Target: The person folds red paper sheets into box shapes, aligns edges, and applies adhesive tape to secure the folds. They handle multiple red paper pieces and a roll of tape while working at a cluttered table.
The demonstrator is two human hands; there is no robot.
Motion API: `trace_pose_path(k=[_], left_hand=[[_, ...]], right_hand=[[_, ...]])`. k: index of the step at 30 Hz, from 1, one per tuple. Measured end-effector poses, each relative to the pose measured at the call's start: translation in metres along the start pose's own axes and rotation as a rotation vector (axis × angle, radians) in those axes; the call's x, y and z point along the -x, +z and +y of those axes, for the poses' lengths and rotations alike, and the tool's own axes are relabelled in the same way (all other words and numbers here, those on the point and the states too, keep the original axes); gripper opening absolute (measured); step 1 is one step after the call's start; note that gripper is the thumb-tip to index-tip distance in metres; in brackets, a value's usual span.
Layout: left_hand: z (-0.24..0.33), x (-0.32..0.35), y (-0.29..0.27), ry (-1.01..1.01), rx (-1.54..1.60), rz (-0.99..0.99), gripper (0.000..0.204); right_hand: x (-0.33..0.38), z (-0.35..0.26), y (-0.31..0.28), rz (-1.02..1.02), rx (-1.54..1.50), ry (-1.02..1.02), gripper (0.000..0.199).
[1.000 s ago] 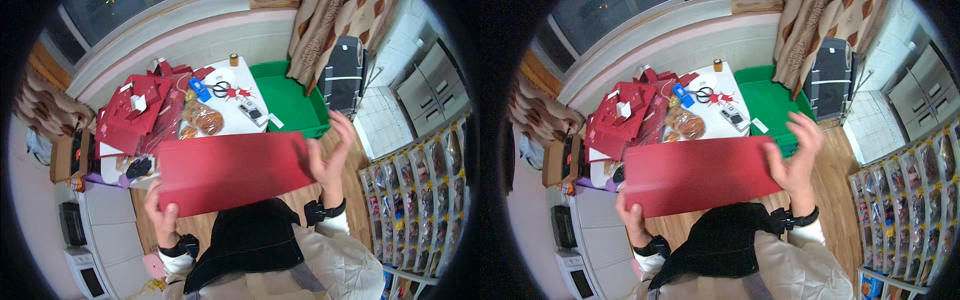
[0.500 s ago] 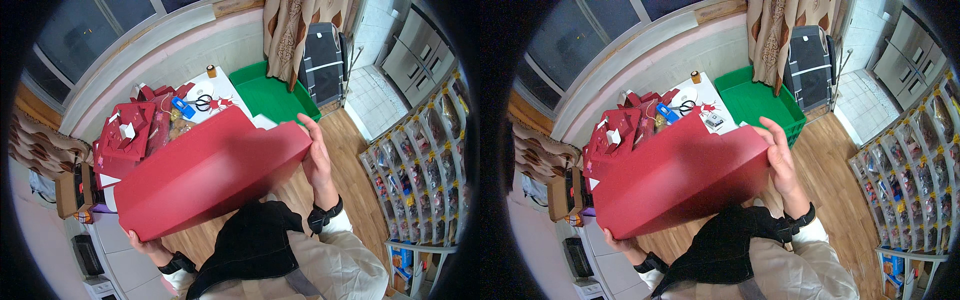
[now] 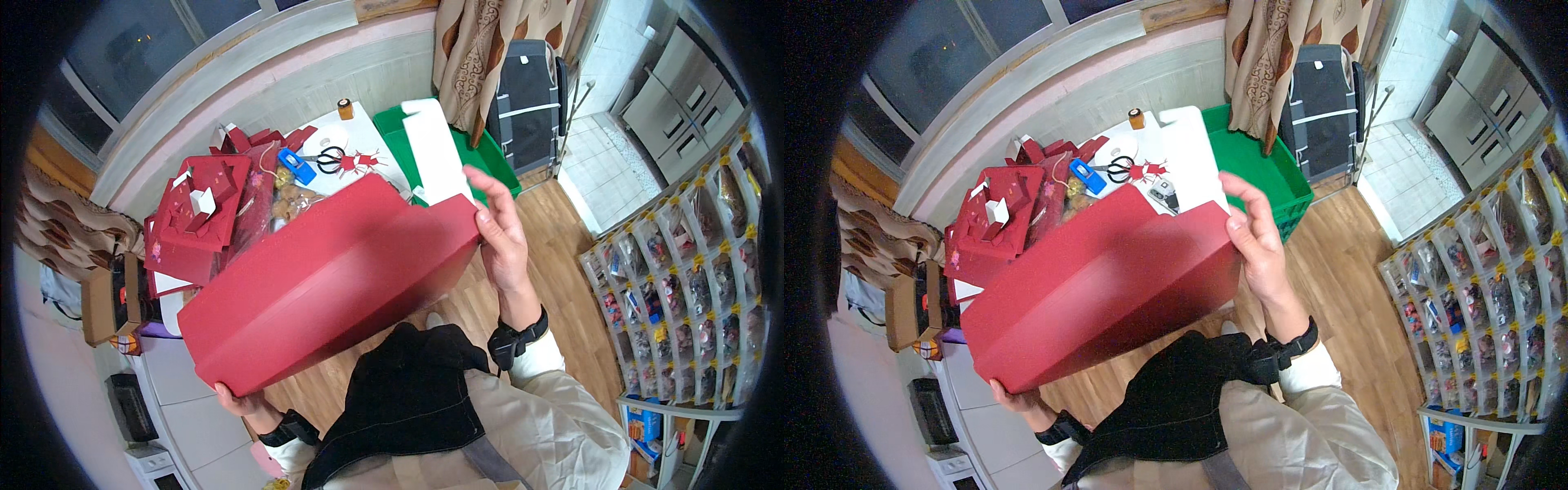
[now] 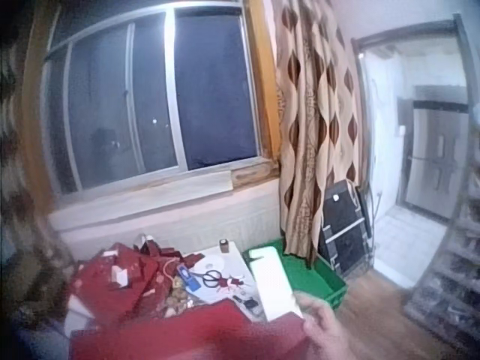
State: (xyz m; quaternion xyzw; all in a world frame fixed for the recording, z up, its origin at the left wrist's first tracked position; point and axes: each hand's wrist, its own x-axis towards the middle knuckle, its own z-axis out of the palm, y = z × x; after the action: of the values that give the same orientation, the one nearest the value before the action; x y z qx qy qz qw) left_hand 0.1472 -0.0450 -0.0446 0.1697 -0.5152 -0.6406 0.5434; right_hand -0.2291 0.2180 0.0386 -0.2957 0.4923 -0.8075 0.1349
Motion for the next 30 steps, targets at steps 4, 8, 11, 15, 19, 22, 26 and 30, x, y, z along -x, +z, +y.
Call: trace_pose_path(k=[4,8,11,15,19,22,26,30], left_hand=[[-0.004,0.000,0.002,0.050,0.029,-0.106,0.064],[-0.011,-0.002,0.008,0.073,0.014,-0.176,0.064],[-0.013,0.000,0.012,0.053,-0.018,-0.101,0.064],[-0.013,-0.001,0.025,0.020,0.015,-0.156,0.064],[-0.029,0.002,0.025,0.088,-0.032,-0.088,0.063],[-0.031,0.002,0.026,0.074,-0.025,-0.087,0.062],[-0.028,-0.005,0.030,0.041,0.019,-0.067,0.061],[-0.031,-0.008,0.014,0.042,0.039,-0.017,0.060]], right_hand=[[0.001,0.018,-0.012,0.000,0.039,0.063,0.077],[0.004,0.029,-0.010,0.156,0.240,0.310,0.054],[0.003,0.019,-0.008,0.192,0.351,0.436,0.043],[0.002,0.054,-0.012,0.435,0.548,0.101,0.041],[0.013,0.052,-0.014,0.319,0.537,0.090,0.044],[0.009,0.058,-0.017,0.297,0.562,-0.064,0.049],[0.000,0.049,-0.015,0.184,0.311,0.075,0.042],[-0.006,0.042,-0.008,0.221,0.460,0.160,0.032]])
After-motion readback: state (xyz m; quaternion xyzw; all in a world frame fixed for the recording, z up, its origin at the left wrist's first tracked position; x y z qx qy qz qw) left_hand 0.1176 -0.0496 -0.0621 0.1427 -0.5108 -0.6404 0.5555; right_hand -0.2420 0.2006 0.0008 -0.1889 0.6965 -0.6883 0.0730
